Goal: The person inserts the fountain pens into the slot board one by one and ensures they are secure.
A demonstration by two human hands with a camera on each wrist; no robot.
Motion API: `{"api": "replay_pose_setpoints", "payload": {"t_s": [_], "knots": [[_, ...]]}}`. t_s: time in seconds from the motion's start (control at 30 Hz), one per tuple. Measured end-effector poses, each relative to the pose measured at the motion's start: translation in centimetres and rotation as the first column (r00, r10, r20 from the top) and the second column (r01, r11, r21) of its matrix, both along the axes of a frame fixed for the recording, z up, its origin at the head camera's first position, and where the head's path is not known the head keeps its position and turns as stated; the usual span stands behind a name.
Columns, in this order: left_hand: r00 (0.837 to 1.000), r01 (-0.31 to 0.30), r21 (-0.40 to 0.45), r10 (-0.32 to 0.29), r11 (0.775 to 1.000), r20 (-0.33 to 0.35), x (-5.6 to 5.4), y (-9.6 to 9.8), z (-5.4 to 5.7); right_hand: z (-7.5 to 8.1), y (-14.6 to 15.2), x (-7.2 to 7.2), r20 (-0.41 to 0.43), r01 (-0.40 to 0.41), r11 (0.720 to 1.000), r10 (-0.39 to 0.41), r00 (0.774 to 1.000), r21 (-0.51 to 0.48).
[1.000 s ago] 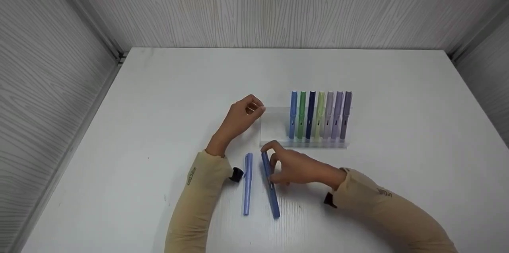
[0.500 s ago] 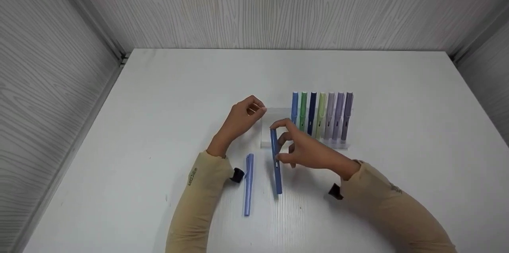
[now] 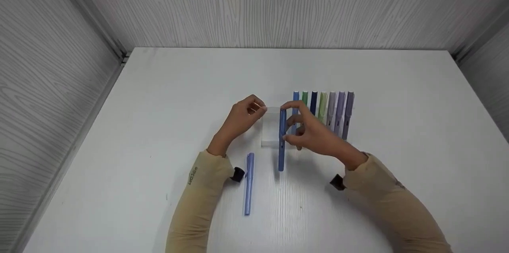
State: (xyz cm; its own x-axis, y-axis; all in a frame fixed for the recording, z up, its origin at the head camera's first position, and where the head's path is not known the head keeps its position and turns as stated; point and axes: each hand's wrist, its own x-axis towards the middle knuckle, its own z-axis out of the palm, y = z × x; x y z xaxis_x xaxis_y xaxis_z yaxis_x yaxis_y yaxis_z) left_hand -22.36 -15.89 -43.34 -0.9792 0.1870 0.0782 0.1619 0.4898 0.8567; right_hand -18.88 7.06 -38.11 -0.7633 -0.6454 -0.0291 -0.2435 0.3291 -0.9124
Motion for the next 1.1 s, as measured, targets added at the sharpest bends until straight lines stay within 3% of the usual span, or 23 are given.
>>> {"api": "replay_pose_setpoints", "payload": {"t_s": [0.27, 0.67, 1.1], "knots": [[1.0, -0.002, -0.006, 0.002, 1.0, -0.01, -0.1, 0.0, 0.0, 0.8, 0.3, -1.1, -0.035, 0.063, 0.998, -0.063, 0.997, -0.004], [1.0, 0.009, -0.005, -0.009, 1.0, 0.003, -0.1, -0.1, -0.1, 0.0, 0.4, -2.2, -0.067, 0.111, 0.993, -0.108, 0.992, 0.031], [1.0, 0.003, -0.013, -0.003, 1.0, 0.003, -0.1, -0.1, 0.0, -0.3, 0.9, -2.7, -0.17, 0.164, 0.984, -0.151, 0.974, 0.068]]}}
